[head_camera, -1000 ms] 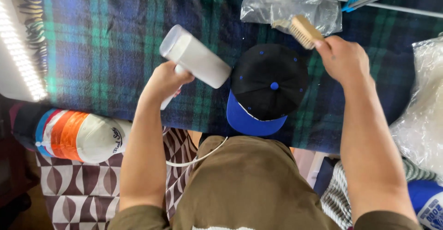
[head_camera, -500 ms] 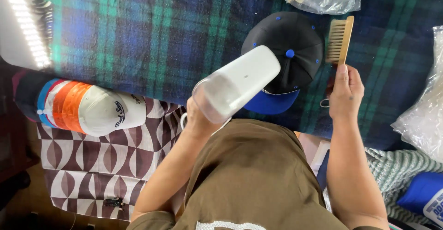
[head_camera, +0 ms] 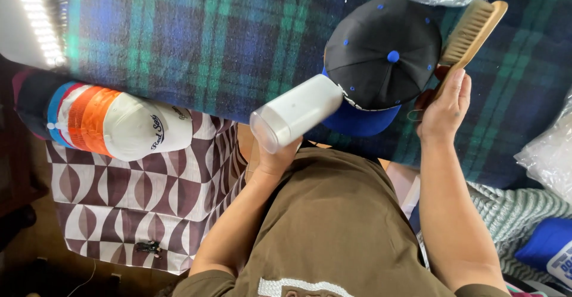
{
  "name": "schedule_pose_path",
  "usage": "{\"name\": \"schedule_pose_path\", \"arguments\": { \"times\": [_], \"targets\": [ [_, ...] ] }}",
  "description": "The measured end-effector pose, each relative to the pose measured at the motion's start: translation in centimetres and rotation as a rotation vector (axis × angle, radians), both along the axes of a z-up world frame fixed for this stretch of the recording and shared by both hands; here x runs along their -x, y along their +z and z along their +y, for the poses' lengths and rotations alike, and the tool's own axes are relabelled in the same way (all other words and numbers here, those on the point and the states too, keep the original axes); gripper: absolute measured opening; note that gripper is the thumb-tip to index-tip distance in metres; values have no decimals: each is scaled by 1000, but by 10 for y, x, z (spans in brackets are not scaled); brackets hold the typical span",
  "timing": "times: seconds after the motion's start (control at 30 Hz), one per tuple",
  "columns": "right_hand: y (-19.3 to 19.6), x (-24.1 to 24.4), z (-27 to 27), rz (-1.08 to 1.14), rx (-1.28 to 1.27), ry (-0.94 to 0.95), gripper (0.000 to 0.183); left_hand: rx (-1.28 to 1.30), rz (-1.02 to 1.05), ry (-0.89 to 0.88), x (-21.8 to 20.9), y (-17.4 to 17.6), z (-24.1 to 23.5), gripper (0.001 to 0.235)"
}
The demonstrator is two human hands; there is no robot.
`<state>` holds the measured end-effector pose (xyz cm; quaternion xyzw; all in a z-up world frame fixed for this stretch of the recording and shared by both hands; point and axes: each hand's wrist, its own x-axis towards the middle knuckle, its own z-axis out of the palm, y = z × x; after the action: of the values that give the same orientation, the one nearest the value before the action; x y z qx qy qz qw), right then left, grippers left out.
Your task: The person uses a hair dryer and a wooden brush to clean a black and blue baseball cap. They direct hot air onto the cap's surface while brushing it, then flip the cap to clean the brim and interior.
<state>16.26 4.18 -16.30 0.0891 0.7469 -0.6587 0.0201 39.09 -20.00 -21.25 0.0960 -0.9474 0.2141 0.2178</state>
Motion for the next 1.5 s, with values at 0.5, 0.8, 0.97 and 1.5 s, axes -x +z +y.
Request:
{"name": "schedule_pose_path", "arguments": {
  "times": [0.5,0.8,0.97,1.5],
  "targets": [
    [-44,-58,86,-186,-84,-73,18,-1250,153,306,42,76,-85,24],
    [63,-119,43,97,-739,781,27,-2078,377,617,61,48,-109,38],
    [44,-89,-32,1120,-1244,807,28,-2023,323,572,67,68,-102,39],
    [24,-99,-41,442,-758,800,33,-1872,330,509,34,29,-115,36]
  ]
}}
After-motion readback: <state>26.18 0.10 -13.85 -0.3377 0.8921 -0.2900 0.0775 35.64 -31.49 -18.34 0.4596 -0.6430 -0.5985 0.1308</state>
